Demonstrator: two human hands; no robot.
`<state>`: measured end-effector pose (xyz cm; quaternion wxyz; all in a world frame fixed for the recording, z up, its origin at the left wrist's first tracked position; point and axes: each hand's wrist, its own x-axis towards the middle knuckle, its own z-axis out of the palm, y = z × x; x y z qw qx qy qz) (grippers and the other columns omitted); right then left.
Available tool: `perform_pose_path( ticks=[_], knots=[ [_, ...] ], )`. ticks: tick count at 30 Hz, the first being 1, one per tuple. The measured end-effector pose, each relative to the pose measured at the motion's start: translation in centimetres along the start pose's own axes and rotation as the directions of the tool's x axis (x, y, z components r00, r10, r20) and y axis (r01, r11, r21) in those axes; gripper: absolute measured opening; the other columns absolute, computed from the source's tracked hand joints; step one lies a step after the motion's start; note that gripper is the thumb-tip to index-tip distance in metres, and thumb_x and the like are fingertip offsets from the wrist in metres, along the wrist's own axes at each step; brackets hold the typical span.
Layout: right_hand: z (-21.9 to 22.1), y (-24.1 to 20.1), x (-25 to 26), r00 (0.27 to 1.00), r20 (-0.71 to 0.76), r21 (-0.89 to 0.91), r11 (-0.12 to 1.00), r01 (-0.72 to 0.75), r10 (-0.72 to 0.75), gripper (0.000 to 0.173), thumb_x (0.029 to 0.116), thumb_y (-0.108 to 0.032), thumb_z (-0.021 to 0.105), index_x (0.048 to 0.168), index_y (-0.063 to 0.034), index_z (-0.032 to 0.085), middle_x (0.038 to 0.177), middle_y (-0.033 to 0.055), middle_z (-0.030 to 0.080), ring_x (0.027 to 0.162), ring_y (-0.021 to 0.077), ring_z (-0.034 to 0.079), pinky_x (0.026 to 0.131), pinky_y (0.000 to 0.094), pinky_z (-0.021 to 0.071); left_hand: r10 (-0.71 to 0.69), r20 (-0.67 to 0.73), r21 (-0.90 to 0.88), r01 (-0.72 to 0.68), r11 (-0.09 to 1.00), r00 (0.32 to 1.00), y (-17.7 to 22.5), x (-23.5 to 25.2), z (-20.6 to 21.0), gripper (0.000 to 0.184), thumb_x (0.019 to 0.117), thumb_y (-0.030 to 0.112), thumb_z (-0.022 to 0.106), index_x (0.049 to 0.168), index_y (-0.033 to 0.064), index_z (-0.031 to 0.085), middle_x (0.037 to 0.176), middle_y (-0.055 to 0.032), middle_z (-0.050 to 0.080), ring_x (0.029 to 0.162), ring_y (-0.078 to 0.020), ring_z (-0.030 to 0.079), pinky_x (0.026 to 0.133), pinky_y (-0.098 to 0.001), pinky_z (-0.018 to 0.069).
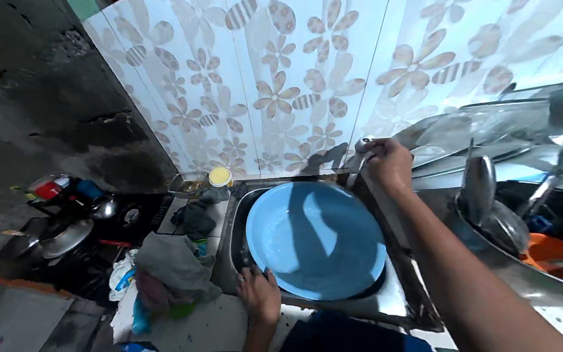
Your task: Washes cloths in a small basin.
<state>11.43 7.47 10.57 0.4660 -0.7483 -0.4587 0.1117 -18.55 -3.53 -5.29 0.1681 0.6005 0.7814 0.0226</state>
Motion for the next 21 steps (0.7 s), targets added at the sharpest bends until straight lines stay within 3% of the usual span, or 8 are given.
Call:
perform_pose_path(
  ticks=[3,10,13,14,16,17,19,21],
  knots=[
    [-0.4,0.4,-0.2,1.000,-0.022,0.059,0.998,0.011,-0.009,0.031,0.0964,0.009,0.052,0.126,0.0069,0.061,0.115,0.0297,0.066,0.107,0.0444,0.065,0.092,0.0617,0.0492,0.011,0.021,0.014,-0.011,1.000,1.000,0.0,0.0,-0.1,0.051,0.1044,0.049,0.048,0.138,0.0140,0.065,0.147,-0.0139,0.055,0.139,-0.0346,0.048,0.113,-0.0569,0.0360],
    [0.5,0.3,0.0,0.999,-0.047,0.031,1.000,-0.002,0.004,0.030,0.0960,0.009,0.053,0.124,0.0050,0.063,0.112,0.0275,0.068,0.104,0.0419,0.066,0.091,0.0594,0.0505,0.029,0.006,0.011,-0.029,1.000,1.000,-0.2,0.1,0.0,0.052,0.1039,0.049,0.049,0.136,0.0117,0.066,0.146,-0.0151,0.055,0.139,-0.0356,0.048,0.112,-0.0580,0.0372],
    [1.4,1.4,0.2,0.992,-0.115,0.091,0.994,0.062,-0.052,0.032,0.1050,-0.003,0.047,0.134,0.0057,0.058,0.117,0.0288,0.066,0.103,0.0400,0.067,0.092,0.0560,0.0528,0.023,0.020,0.007,-0.024,1.000,1.000,-0.2,0.3,-0.2,0.052,0.1041,0.049,0.049,0.136,0.0115,0.066,0.147,-0.0156,0.055,0.139,-0.0360,0.048,0.111,-0.0575,0.0377],
    [1.9,1.8,-0.1,0.985,-0.163,0.134,0.988,0.076,-0.054,0.037,0.1074,-0.008,0.045,0.141,0.0057,0.053,0.126,0.0302,0.063,0.110,0.0402,0.065,0.096,0.0546,0.0513,0.023,0.023,0.006,-0.023,1.000,0.999,-0.2,0.3,-0.2,0.052,0.1039,0.049,0.049,0.136,0.0120,0.065,0.147,-0.0154,0.055,0.139,-0.0359,0.048,0.111,-0.0572,0.0381],
    [3.4,2.7,-1.0,0.975,-0.217,0.264,0.965,0.010,0.049,0.045,0.1092,-0.015,0.041,0.150,0.0039,0.042,0.149,0.0261,0.049,0.133,0.0350,0.054,0.111,0.0478,0.0438,0.017,0.026,-0.002,-0.017,1.000,1.000,-0.2,0.3,-0.2,0.052,0.1036,0.049,0.049,0.137,0.0123,0.065,0.148,-0.0155,0.054,0.140,-0.0358,0.048,0.111,-0.0569,0.0381],
    [4.4,3.1,-1.4,0.966,-0.221,0.319,0.946,-0.061,0.137,0.045,0.1092,-0.015,0.041,0.150,0.0042,0.041,0.148,0.0255,0.050,0.134,0.0337,0.053,0.111,0.0471,0.0437,0.015,0.026,-0.008,-0.015,1.000,1.000,-0.3,0.4,-0.2,0.053,0.1036,0.050,0.049,0.137,0.0124,0.065,0.148,-0.0156,0.054,0.140,-0.0358,0.047,0.111,-0.0568,0.0379],
    [6.5,3.8,-2.3,0.934,-0.142,0.406,0.879,-0.248,0.329,0.041,0.1087,-0.013,0.043,0.145,0.0067,0.045,0.138,0.0280,0.056,0.122,0.0341,0.060,0.103,0.0488,0.0481,0.016,0.023,-0.027,-0.015,1.000,1.000,-0.4,0.4,-0.1,0.053,0.1035,0.049,0.050,0.138,0.0118,0.064,0.149,-0.0166,0.053,0.141,-0.0366,0.046,0.113,-0.0574,0.0363],
    [8.6,5.0,-2.5,0.871,-0.004,0.520,0.745,-0.418,0.491,0.034,0.1094,-0.014,0.043,0.136,0.0046,0.053,0.117,0.0212,0.061,0.097,0.0251,0.059,0.088,0.0437,0.0498,0.021,0.014,-0.043,-0.020,0.999,1.000,-0.5,0.4,-0.3,0.054,0.1030,0.049,0.051,0.139,0.0116,0.064,0.149,-0.0177,0.053,0.140,-0.0372,0.047,0.113,-0.0574,0.0367]
  ],
)
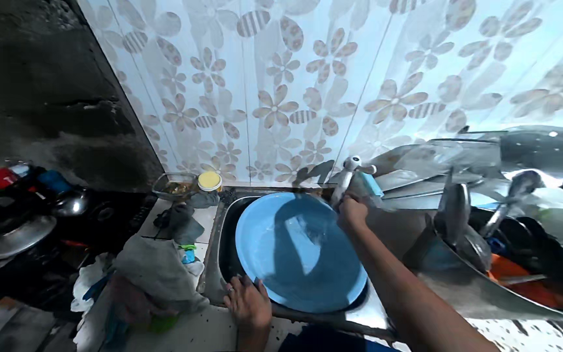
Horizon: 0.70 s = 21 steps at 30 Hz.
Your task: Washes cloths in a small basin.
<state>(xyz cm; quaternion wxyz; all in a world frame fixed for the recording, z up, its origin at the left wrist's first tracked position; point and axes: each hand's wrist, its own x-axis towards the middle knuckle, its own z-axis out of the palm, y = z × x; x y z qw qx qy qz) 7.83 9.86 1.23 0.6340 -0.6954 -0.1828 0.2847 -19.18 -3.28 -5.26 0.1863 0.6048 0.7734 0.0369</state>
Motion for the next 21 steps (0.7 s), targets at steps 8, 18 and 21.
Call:
perform_pose_path(
  ticks=[8,18,21],
  knots=[
    [0.1,4.0,3.3,0.922,0.299,-0.043,0.969,-0.244,0.245,0.022,0.1112,-0.026,0.037,0.106,-0.0103,0.051,0.068,-0.0046,0.042,0.050,0.0031,0.040,0.047,0.0192,0.0387,0.053,-0.426,-0.554,-0.307,0.774,0.903,-2.0,0.1,0.5,0.039,0.0926,0.013,0.068,0.130,0.0010,0.067,0.131,-0.0267,0.060,0.115,-0.0357,0.063,0.094,-0.0459,0.0547],
    [-0.5,2.5,4.3,0.897,0.399,-0.392,0.920,-0.021,0.190,0.041,0.1114,-0.038,0.040,0.120,-0.0019,0.058,0.075,0.0025,0.053,0.055,0.0087,0.050,0.054,0.0263,0.0477,-0.312,-0.536,-0.419,0.074,0.905,0.784,-15.0,6.0,-16.1,0.059,0.0966,0.039,0.071,0.142,0.0031,0.057,0.132,-0.0268,0.063,0.123,-0.0461,0.059,0.104,-0.0648,0.0444],
    [0.1,1.7,3.5,0.894,0.404,-0.319,0.946,-0.062,0.195,0.034,0.1109,-0.032,0.043,0.119,-0.0022,0.058,0.074,0.0006,0.054,0.055,0.0073,0.051,0.054,0.0253,0.0478,-0.101,-0.604,-0.480,-0.260,0.838,0.791,-8.8,3.6,-16.5,0.046,0.0955,0.023,0.073,0.135,0.0026,0.060,0.122,-0.0206,0.068,0.106,-0.0344,0.069,0.092,-0.0550,0.0561]
  ],
)
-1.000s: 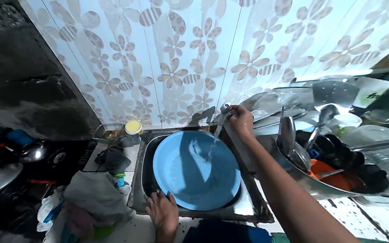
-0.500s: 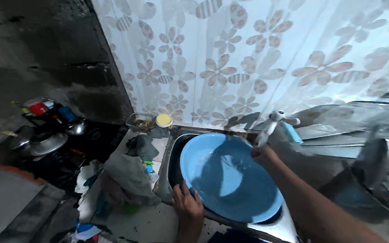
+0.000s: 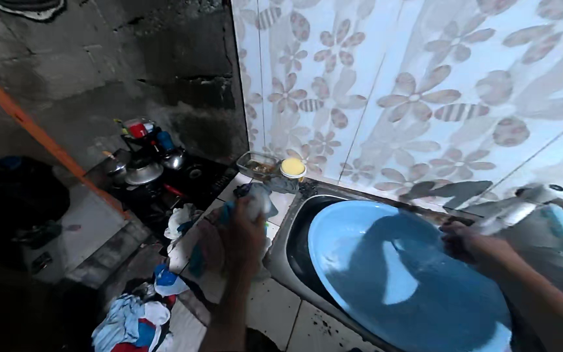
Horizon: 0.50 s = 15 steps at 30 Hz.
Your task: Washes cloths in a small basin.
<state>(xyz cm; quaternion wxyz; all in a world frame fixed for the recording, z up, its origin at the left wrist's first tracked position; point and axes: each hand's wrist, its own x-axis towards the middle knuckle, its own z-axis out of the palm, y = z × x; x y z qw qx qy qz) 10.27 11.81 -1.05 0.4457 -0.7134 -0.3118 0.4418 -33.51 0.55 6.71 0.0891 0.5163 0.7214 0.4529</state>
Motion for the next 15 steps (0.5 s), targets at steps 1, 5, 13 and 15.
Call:
perform_pose_path(
  ticks=[1,5,13,15],
  knots=[
    [0.2,0.1,0.6,1.000,-0.001,0.024,1.000,-0.016,0.016,0.032,0.1097,-0.032,0.046,0.116,-0.0039,0.059,0.073,-0.0005,0.056,0.055,0.0063,0.053,0.053,0.0243,0.0496,0.034,0.019,-0.143,-0.031,0.989,0.999,2.4,-1.1,1.3,0.047,0.0955,0.021,0.073,0.135,0.0017,0.057,0.120,-0.0203,0.068,0.103,-0.0319,0.069,0.089,-0.0519,0.0580],
    [0.7,-0.3,0.3,0.998,0.054,0.147,0.988,-0.051,0.043,0.026,0.1102,-0.028,0.045,0.116,-0.0055,0.055,0.078,0.0004,0.059,0.059,0.0070,0.057,0.056,0.0236,0.0525,0.093,0.329,-0.461,0.073,0.884,0.940,10.1,-3.7,4.7,0.064,0.0974,0.028,0.072,0.150,0.0091,0.040,0.127,-0.0212,0.064,0.103,-0.0298,0.069,0.086,-0.0481,0.0599],
    [-2.4,0.5,0.2,0.978,0.196,0.283,0.959,0.013,-0.071,0.022,0.1118,-0.021,0.032,0.124,-0.0116,0.048,0.087,-0.0026,0.058,0.065,0.0030,0.059,0.059,0.0190,0.0526,-0.147,0.134,0.343,0.093,0.935,0.980,-1.3,-0.6,1.2,0.074,0.0904,0.047,0.076,0.154,0.0243,0.046,0.161,-0.0295,0.029,0.144,-0.0548,0.033,0.106,-0.0749,0.0354],
    [-2.7,0.1,-0.8,0.986,0.162,0.208,0.978,-0.009,-0.026,0.028,0.1122,-0.025,0.034,0.132,-0.0100,0.047,0.097,0.0008,0.058,0.071,0.0056,0.058,0.064,0.0221,0.0508,-0.312,0.046,0.437,0.262,0.861,0.949,-6.0,0.6,0.2,0.089,0.0832,0.049,0.082,0.158,0.0284,0.039,0.161,-0.0300,0.029,0.144,-0.0570,0.031,0.105,-0.0766,0.0337]
  ],
)
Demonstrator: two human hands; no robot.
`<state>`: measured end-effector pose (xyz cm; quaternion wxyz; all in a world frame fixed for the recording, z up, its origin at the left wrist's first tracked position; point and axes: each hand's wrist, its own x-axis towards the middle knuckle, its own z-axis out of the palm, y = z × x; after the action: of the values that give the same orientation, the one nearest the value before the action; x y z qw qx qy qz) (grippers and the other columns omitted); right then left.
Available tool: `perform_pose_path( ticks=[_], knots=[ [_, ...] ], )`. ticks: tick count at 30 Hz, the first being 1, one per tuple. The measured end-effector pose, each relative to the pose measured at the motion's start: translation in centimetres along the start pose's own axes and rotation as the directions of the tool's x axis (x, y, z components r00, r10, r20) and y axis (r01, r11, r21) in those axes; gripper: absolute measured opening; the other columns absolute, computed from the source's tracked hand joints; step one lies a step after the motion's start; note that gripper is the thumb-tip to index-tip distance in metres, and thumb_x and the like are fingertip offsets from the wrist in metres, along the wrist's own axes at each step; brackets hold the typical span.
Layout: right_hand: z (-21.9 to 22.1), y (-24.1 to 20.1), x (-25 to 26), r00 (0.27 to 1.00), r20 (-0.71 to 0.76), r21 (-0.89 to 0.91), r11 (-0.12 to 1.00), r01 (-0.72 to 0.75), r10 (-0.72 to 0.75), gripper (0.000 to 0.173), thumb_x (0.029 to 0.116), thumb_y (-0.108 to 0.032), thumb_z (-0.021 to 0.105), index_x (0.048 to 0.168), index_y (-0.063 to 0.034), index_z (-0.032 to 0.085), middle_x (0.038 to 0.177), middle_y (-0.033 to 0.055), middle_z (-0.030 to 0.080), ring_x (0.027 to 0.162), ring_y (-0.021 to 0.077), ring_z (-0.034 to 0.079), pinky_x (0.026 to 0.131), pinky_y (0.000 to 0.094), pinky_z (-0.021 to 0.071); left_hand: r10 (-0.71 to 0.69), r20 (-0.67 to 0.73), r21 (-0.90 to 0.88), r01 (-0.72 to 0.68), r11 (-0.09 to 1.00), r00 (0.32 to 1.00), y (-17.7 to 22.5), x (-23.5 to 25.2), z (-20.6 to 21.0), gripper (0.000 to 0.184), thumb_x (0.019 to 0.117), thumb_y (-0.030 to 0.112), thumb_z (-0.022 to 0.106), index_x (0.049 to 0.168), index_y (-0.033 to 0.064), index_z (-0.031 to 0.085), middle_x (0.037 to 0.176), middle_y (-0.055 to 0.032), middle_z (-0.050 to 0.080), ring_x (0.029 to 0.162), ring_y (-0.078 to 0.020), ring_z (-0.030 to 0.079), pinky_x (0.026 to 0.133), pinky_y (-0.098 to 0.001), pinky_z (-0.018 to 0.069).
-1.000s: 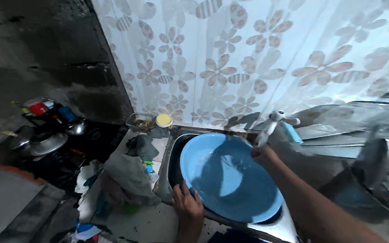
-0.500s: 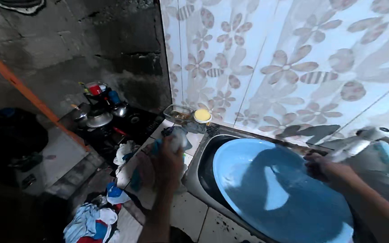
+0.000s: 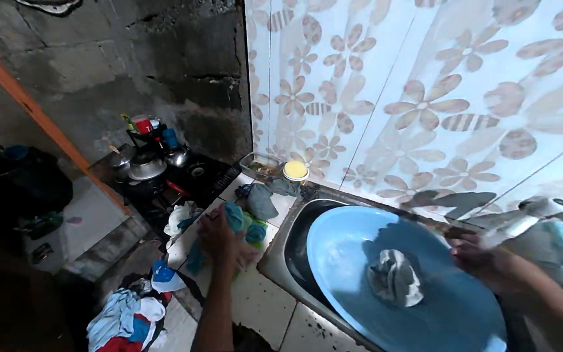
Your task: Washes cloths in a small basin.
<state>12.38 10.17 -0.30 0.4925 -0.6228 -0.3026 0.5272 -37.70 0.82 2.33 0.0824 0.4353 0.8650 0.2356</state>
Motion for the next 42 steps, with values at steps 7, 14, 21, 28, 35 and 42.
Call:
perform_pose_path(
  ticks=[7,14,21,28,35,42],
  knots=[
    [3.2,2.2,-0.8,0.973,0.168,-0.301,0.948,-0.102,0.158,0.042,0.1134,-0.030,0.032,0.145,-0.0043,0.044,0.124,0.0130,0.062,0.093,0.0176,0.065,0.078,0.0349,0.0545,-0.014,-0.311,-0.547,-0.167,0.820,0.950,3.8,-3.7,-0.6,0.084,0.0829,0.016,0.083,0.152,-0.0040,0.040,0.151,-0.0294,0.045,0.138,-0.0423,0.047,0.112,-0.0564,0.0416],
    [8.1,2.8,-5.4,0.831,0.556,0.107,0.991,-0.075,0.003,0.063,0.1052,-0.064,0.024,0.130,-0.0151,0.054,0.101,0.0035,0.071,0.090,0.0140,0.070,0.076,0.0367,0.0621,0.478,0.230,-0.714,-0.187,0.675,0.847,14.0,-10.7,-0.8,0.102,0.0892,0.040,0.079,0.165,0.0117,0.017,0.160,-0.0237,0.037,0.142,-0.0355,0.046,0.114,-0.0534,0.0424],
    [0.4,7.2,-1.0,0.997,0.074,-0.720,0.693,0.043,0.016,0.043,0.1067,-0.027,0.056,0.139,0.0011,0.058,0.133,0.0302,0.060,0.121,0.0437,0.060,0.101,0.0635,0.0458,0.077,0.231,0.089,-0.100,0.991,0.970,0.8,-2.0,2.5,0.106,0.0744,0.057,0.086,0.162,0.0366,0.030,0.170,-0.0262,0.001,0.151,-0.0595,0.009,0.109,-0.0840,0.0151],
    [1.0,9.2,1.8,0.947,0.288,-0.833,0.452,0.320,-0.141,0.063,0.1003,-0.032,0.067,0.153,-0.0043,0.046,0.156,0.0340,0.038,0.144,0.0534,0.036,0.117,0.0681,0.0282,0.108,0.101,0.187,-0.126,0.974,0.989,-1.0,-1.0,4.4,0.097,0.0731,0.039,0.089,0.157,0.0306,0.041,0.163,-0.0327,0.019,0.141,-0.0564,0.034,0.110,-0.0681,0.0359],
    [4.5,16.2,-0.9,0.970,0.240,-0.924,0.314,0.217,0.037,0.117,0.0726,-0.043,0.091,0.164,-0.0143,0.023,0.159,0.0423,0.020,0.142,0.0643,0.027,0.113,0.0746,0.0249,0.020,-0.174,-0.397,-0.088,0.913,0.985,1.7,-5.2,2.4,0.094,0.0685,0.022,0.094,0.150,0.0085,0.048,0.147,-0.0334,0.043,0.126,-0.0440,0.056,0.097,-0.0520,0.0545],
    [6.3,15.6,-4.1,0.979,0.157,-0.964,0.235,0.123,0.131,0.098,0.0859,-0.039,0.081,0.158,0.0012,0.028,0.153,0.0414,0.032,0.136,0.0550,0.045,0.108,0.0635,0.0438,0.528,0.435,-0.487,-0.302,0.820,0.730,14.1,-12.4,-0.1,0.088,0.0857,0.054,0.078,0.159,0.0225,0.040,0.166,-0.0222,0.027,0.148,-0.0420,0.035,0.116,-0.0645,0.0332]
  ],
)
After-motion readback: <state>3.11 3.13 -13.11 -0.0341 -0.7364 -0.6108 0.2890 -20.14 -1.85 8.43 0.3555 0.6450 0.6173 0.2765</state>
